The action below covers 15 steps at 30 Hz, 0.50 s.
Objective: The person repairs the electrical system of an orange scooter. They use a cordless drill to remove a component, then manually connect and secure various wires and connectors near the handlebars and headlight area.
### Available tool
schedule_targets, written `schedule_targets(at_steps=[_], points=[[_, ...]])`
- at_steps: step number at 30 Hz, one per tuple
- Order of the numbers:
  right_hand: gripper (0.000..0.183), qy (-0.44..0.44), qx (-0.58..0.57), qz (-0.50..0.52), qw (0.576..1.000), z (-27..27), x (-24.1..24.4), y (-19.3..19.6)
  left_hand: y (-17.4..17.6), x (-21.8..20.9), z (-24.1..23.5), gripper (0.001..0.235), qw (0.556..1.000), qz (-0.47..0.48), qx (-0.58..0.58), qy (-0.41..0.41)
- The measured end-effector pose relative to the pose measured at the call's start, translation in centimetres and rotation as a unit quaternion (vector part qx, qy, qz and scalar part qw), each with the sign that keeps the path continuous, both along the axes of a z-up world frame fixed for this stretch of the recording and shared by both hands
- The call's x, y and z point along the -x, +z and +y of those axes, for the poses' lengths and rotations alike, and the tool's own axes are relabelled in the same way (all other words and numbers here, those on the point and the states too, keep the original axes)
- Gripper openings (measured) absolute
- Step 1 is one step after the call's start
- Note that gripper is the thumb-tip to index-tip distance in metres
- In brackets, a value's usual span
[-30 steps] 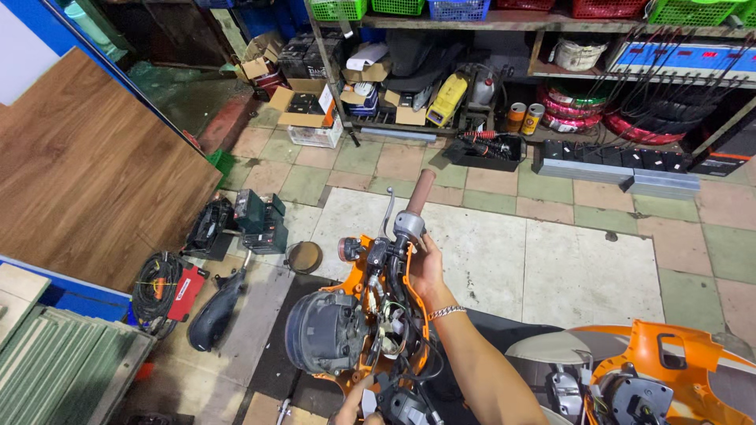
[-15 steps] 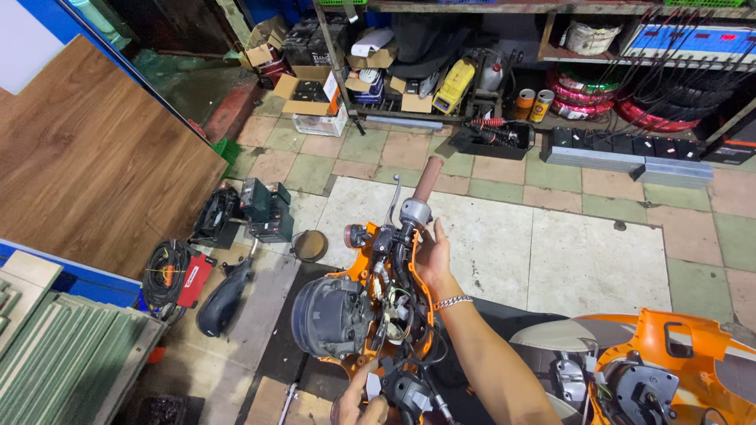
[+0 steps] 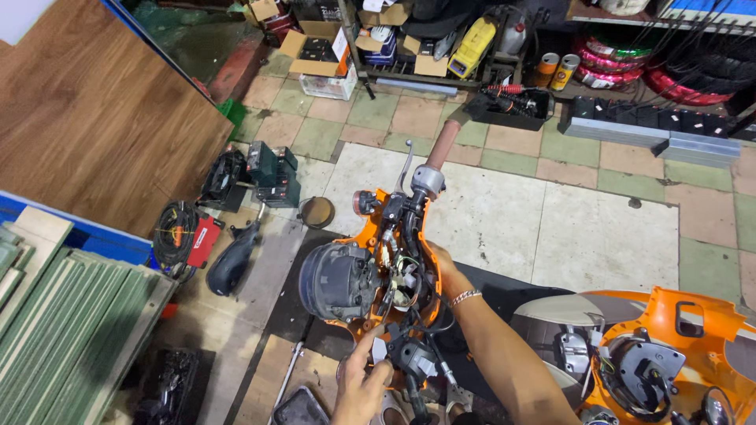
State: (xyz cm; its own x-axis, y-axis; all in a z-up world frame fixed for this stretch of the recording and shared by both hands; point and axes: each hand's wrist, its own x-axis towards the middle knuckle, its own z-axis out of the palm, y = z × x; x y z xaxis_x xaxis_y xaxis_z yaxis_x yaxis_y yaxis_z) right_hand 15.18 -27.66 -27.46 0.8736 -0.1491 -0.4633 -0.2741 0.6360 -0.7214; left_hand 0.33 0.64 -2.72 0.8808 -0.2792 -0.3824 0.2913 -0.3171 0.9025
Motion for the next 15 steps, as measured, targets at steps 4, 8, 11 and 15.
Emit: schedule_targets(at_steps=[4, 8, 11, 15], points=[[0.04, 0.079, 0.16, 0.086, 0.98, -1.3, 0.3, -1.2, 0.5, 0.2, 0.0, 0.055, 0.998, -0.052, -0.021, -0.008], [0.037, 0.066, 0.146, 0.135, 0.978, -1.5, 0.3, -1.3, 1.2, 0.1, -0.2, 0.059, 0.999, 0.031, 0.026, 0.014], [0.033, 0.012, -0.02, 0.131, 0.991, -1.3, 0.6, -1.5, 1.5, 0.1, -0.1, 0.058, 1.0, -0.005, 0.014, 0.002], [0.044, -0.005, 0.046, 0.189, 0.981, -0.8, -1.2, -1.2, 1.6, 0.2, 0.0, 0.056, 0.997, -0.077, 0.005, -0.02]])
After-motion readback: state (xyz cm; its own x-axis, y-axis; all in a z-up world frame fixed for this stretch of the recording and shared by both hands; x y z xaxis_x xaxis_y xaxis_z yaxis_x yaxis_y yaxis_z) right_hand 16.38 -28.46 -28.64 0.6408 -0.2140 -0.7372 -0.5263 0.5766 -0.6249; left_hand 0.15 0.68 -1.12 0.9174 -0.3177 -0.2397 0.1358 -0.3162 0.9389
